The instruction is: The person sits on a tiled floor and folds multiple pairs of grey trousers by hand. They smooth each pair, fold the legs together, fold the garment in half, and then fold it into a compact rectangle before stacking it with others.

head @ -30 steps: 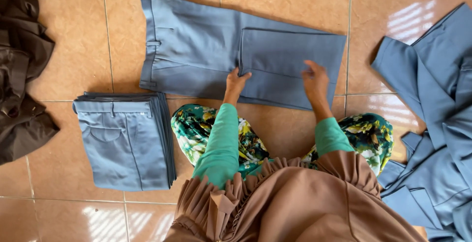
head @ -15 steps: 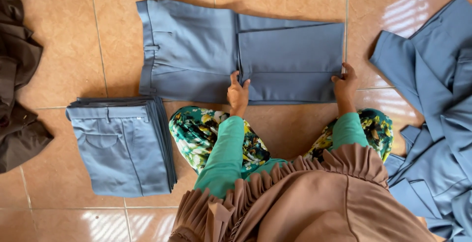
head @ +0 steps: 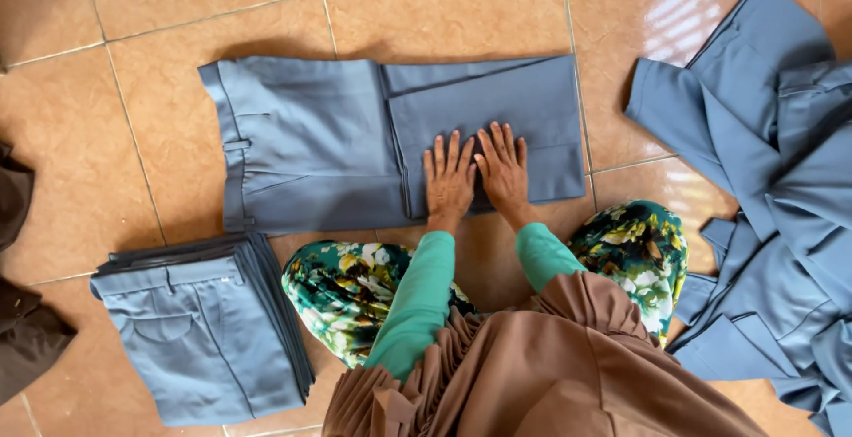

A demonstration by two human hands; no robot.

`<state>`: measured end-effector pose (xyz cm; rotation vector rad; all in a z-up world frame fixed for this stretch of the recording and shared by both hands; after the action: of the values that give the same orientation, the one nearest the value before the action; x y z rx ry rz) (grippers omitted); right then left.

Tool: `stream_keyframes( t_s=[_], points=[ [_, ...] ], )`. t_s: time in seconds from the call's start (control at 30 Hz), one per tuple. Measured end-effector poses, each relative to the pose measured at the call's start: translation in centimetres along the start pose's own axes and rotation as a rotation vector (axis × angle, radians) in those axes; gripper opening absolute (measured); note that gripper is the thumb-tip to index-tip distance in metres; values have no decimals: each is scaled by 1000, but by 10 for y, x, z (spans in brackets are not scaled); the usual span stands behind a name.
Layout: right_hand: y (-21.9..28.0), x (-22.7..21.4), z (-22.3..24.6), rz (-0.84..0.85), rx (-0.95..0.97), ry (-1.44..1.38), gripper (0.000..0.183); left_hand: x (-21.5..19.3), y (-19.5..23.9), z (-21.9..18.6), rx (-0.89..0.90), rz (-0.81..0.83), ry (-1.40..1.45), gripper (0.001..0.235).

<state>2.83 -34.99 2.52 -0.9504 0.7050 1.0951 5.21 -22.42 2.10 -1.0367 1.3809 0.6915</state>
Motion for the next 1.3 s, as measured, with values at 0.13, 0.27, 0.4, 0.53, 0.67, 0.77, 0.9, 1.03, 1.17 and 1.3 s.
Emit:
stream_keyframes(
  t_s=[0.13, 0.27, 0.4, 0.53, 0.67, 0.77, 0.9, 1.03, 1.17, 1.3],
  points=[
    [-2, -26, -48, 5, 75, 186, 54, -8, -7, 50, -80, -40, -167, 53],
    [-4, -40, -86, -59, 349, 264, 58, -14, -24, 78, -353, -62, -367, 59],
    [-43, -4, -35, -35, 101, 239, 56, 7, -59, 22, -203, -19, -275, 67],
    [-73, 21, -32, 42, -42, 153, 50, 24, -75, 12, -79, -2, -235, 58],
    [-92, -5, -86, 156, 50, 144, 54, 24, -77, 67, -165, -42, -323, 58],
    [-95, -26, -107, 275, 227, 102, 60, 25, -73, 83, -191, 24, -294, 59],
    [-77, -26, -136, 78, 231, -15, 49, 15, -41, 73, -269, 37, -221, 63],
    [-20, -46, -161, -68, 522, -54, 66, 0, 16, 59, -325, 74, 80, 64],
    [23, -71, -152, 51, 727, -426, 68, -2, 73, 53, -337, 99, 222, 67],
    [44, -54, -189, 18, 862, -934, 54, -3, 94, 56, -316, 112, 233, 67]
  ],
)
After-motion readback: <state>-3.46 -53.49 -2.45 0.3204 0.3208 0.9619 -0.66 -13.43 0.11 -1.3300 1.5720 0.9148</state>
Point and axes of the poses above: each hand's wrist, its own y-axis away from the middle knuckle, its own x-axis out of the palm, z = x × y, the point moved 5 cm from there along -y, towards the middle knuckle, and after that the axes turned 8 degrees about -y, right-handed, at the moved point
